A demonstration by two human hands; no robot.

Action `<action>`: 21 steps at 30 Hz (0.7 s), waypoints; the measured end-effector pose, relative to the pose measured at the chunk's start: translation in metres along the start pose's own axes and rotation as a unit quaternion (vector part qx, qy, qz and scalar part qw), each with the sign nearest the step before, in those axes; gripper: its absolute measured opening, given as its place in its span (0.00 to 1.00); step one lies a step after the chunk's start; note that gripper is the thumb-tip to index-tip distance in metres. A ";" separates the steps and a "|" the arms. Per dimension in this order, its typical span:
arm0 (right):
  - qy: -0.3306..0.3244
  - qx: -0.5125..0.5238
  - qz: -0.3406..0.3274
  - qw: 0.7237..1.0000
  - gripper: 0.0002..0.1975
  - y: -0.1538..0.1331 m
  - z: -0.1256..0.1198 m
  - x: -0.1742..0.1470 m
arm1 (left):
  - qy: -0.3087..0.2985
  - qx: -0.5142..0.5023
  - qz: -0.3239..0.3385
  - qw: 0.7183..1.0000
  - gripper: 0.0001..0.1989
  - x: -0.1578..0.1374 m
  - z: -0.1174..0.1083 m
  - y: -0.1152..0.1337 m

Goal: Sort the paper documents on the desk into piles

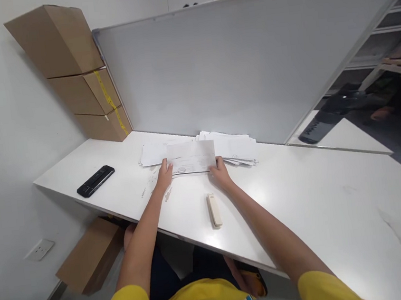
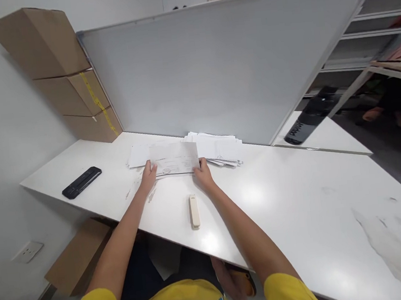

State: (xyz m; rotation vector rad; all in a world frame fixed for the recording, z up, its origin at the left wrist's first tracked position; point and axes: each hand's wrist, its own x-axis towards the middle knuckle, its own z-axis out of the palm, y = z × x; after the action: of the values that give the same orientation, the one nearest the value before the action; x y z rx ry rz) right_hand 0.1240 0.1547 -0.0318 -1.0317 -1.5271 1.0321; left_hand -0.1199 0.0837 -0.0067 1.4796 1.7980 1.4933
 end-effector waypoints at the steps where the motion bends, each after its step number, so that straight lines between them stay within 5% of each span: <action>1: 0.002 -0.001 -0.004 1.000 0.15 0.000 0.000 -0.001 | -0.002 -0.005 0.008 1.000 0.13 -0.001 0.000 0.001; 21: 0.053 -0.013 -0.038 0.998 0.26 -0.002 -0.026 -0.033 | -0.041 -0.161 -0.002 0.986 0.11 -0.011 -0.005 0.018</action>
State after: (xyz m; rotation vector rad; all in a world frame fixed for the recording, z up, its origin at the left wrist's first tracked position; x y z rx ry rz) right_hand 0.1539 0.1261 -0.0345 -1.0226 -1.4858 0.8931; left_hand -0.1106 0.0695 0.0075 1.3536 1.4294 1.6057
